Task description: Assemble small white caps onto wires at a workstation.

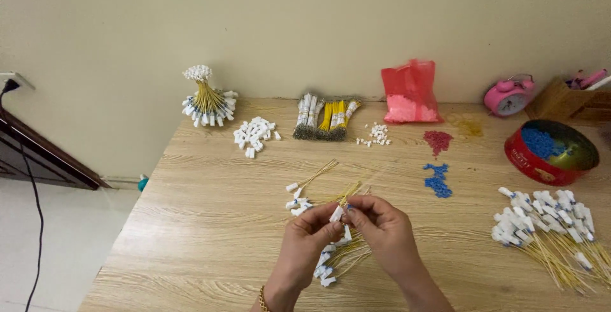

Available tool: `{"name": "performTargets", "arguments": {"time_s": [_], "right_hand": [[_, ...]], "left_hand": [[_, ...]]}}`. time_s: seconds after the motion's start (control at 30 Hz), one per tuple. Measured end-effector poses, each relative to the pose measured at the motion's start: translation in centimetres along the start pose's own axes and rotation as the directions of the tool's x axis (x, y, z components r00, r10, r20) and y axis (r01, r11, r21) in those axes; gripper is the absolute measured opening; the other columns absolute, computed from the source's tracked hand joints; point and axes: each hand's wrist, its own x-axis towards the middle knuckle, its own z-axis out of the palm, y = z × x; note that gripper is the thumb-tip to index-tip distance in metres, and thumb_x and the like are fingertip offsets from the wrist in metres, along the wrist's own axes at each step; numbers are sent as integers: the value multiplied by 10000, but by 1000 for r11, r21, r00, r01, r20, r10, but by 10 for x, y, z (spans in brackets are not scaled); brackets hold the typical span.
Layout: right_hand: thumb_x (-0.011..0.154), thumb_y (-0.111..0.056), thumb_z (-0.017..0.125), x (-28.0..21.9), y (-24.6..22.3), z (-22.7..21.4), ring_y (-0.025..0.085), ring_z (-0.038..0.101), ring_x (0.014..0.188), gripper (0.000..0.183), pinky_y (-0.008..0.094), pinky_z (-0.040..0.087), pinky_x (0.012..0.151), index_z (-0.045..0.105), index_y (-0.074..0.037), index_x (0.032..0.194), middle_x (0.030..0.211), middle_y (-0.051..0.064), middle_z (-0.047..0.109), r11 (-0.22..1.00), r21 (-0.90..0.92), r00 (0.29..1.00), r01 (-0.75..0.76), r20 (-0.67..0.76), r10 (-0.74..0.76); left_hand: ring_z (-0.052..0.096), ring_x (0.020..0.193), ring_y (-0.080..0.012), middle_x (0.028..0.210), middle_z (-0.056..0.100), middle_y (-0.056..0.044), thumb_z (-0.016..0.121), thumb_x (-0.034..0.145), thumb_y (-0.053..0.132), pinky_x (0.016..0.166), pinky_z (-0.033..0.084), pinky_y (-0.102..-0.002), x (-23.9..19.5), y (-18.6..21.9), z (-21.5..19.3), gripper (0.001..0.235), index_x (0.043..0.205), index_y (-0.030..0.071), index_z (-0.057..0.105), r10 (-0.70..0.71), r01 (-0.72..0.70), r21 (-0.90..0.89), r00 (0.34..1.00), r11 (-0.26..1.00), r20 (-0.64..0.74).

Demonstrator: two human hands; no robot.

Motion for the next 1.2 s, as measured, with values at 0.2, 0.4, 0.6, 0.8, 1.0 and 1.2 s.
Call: {"name": "performTargets", "arguments": {"time_s": [0.2,0.4,0.6,0.8,1.0,1.2], "right_hand": [[949,-54,684,-5,-5,5,112,667,927,144,253,555,819,750,2,1064,1012,43,685,964,-212,987,158,22,-157],[960,-58,660,-8,-8,9,123,668,938,154,257,560,818,752,1,1069,1012,43,688,968,-197,988,153,37,-149],[944,-72,666,-17,-24,21,125,702,935,190,264,586,813,740,-36,1115,1026,34,722,902,-377,976,209,29,-214],[956,-37,636,-21,-6,18,140,690,962,214,285,578,839,710,-13,1156,1074,69,710,925,-299,968,236,-15,-252],[946,-59,669,-19,-5,13,142,707,937,213,281,588,831,706,-14,1151,1058,78,744,929,-344,984,140,-56,-169],[986,-40,632,-23,-13,17,155,707,982,229,289,596,840,705,-22,1202,1092,89,721,892,-326,945,313,14,-326]], "left_hand": [[692,892,-127,1011,768,-73,726,899,9,793,575,-284,-4,-8,5,331,1227,-30,729,-40,40,3,999,999,-25],[704,917,-125,1037,758,-80,719,893,-17,832,596,-281,-3,-17,3,302,1195,-29,718,-12,13,31,1000,999,-26],[707,920,-131,1020,766,-83,711,902,-14,830,597,-276,-3,-17,5,292,1194,-24,727,50,-51,-50,999,997,-15],[709,870,-136,995,775,-89,707,911,20,798,596,-284,6,-28,4,278,1184,-19,736,-5,6,27,999,1000,-36],[686,849,-127,974,765,-84,708,907,29,780,581,-282,6,-20,6,290,1190,-14,752,-21,25,68,998,997,-61],[700,844,-148,942,763,-99,709,920,49,775,592,-287,9,-20,9,284,1189,-29,755,-13,27,127,994,992,-109]]}}
